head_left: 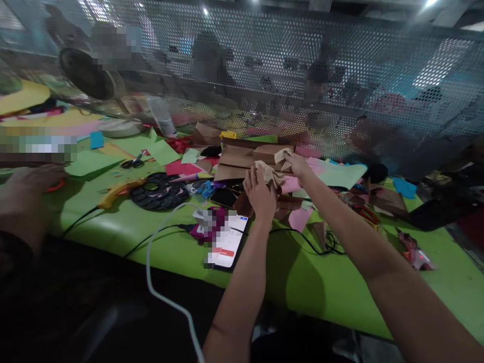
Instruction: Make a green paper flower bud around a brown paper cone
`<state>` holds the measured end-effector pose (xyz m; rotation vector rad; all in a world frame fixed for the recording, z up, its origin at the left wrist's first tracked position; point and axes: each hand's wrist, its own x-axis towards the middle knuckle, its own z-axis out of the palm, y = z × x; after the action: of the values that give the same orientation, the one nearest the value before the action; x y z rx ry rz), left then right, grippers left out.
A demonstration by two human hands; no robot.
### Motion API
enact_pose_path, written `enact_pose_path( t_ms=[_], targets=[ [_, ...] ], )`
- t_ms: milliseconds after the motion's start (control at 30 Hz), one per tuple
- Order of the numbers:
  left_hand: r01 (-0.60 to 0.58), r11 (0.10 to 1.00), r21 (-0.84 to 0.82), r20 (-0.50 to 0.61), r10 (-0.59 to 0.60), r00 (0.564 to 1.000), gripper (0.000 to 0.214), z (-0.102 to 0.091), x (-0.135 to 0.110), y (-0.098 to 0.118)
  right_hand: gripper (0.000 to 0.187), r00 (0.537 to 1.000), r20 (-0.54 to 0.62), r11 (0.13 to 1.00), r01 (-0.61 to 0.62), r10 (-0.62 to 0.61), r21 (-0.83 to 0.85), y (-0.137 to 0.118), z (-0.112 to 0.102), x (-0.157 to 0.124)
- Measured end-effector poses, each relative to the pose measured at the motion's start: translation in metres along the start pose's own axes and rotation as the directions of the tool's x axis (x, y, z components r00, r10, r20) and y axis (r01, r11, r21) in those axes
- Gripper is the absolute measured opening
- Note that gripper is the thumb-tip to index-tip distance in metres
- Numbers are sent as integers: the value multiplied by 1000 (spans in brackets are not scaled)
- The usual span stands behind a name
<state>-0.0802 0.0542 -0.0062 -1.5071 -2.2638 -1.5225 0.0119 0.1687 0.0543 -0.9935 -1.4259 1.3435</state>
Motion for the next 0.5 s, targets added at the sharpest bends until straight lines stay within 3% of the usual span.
enact_pose_path(
  t_ms=[133, 300, 400, 500],
  targets=[
    [-103, 970, -221, -35, 97, 995, 57, 5, -1, 2, 27, 999, 20, 999, 32, -31, -32, -8, -20, -18],
    [-200, 842, -501, 94, 282, 955, 63, 13, -11, 14, 44, 994, 104, 996, 31, -23, -84, -13, -51, -64],
    [-208, 818, -536, 128, 323, 938, 52, 14, -18, 21, 52, 989, 145, 993, 31, -14, -117, -14, -72, -89],
    [-238, 810, -536, 152, 370, 916, 54, 14, -22, 24, 56, 987, 159, 987, -2, 27, -161, -16, -93, -107]
  ],
)
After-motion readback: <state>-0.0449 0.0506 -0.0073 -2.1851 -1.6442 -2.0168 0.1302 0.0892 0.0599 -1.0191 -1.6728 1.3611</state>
